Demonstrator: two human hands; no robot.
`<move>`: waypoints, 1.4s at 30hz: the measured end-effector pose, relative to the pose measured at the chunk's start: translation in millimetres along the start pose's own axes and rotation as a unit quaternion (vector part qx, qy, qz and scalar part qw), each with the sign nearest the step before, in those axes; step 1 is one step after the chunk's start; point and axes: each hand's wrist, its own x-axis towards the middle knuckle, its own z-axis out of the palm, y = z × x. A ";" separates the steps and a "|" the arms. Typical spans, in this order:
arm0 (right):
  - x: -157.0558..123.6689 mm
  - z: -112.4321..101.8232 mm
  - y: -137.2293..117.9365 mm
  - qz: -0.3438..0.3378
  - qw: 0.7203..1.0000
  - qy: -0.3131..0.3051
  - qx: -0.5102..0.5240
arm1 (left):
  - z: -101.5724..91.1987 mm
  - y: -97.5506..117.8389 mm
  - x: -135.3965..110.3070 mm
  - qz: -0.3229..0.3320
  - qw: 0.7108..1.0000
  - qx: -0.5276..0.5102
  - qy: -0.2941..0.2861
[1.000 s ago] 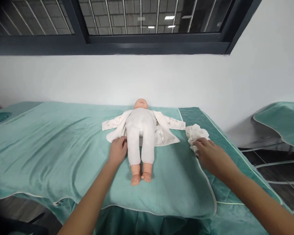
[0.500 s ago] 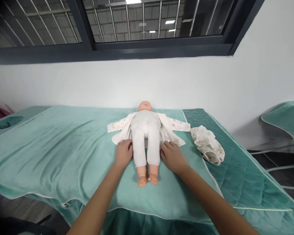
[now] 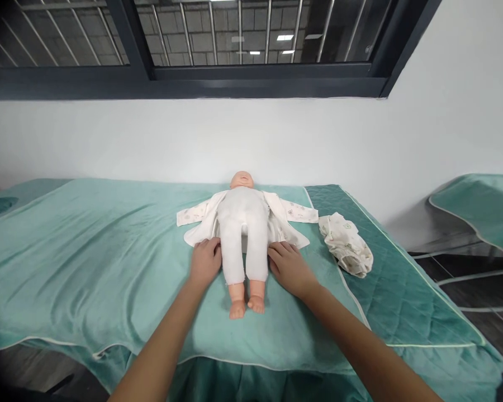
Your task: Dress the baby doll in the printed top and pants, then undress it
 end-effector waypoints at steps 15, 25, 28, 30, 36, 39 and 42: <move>12.4 13.3 -16.8 0.032 0.998 0.027 0.039 | 2.2 -6.1 -0.5 0.043 0.990 -0.127 0.045; 13.1 20.1 -11.5 0.031 0.998 0.009 0.053 | 0.6 -2.5 -1.3 0.060 0.990 -0.131 0.002; 13.0 18.8 -12.1 0.030 0.998 0.011 0.056 | -2.6 1.0 -0.1 0.050 0.994 -0.093 -0.006; 12.3 17.9 -12.4 0.031 0.998 0.012 0.054 | -5.1 3.7 0.7 0.043 0.997 -0.069 -0.011; 10.9 20.3 -13.2 0.062 0.997 0.046 0.030 | -6.6 4.7 -0.3 0.036 0.999 -0.035 -0.007; 10.6 20.9 -16.1 0.091 0.993 0.071 0.009 | -2.4 -0.3 -1.5 0.021 0.998 -0.042 0.032; 5.4 15.2 -14.5 0.087 0.992 0.086 0.001 | 0.9 -5.0 -3.5 0.019 0.997 -0.056 0.055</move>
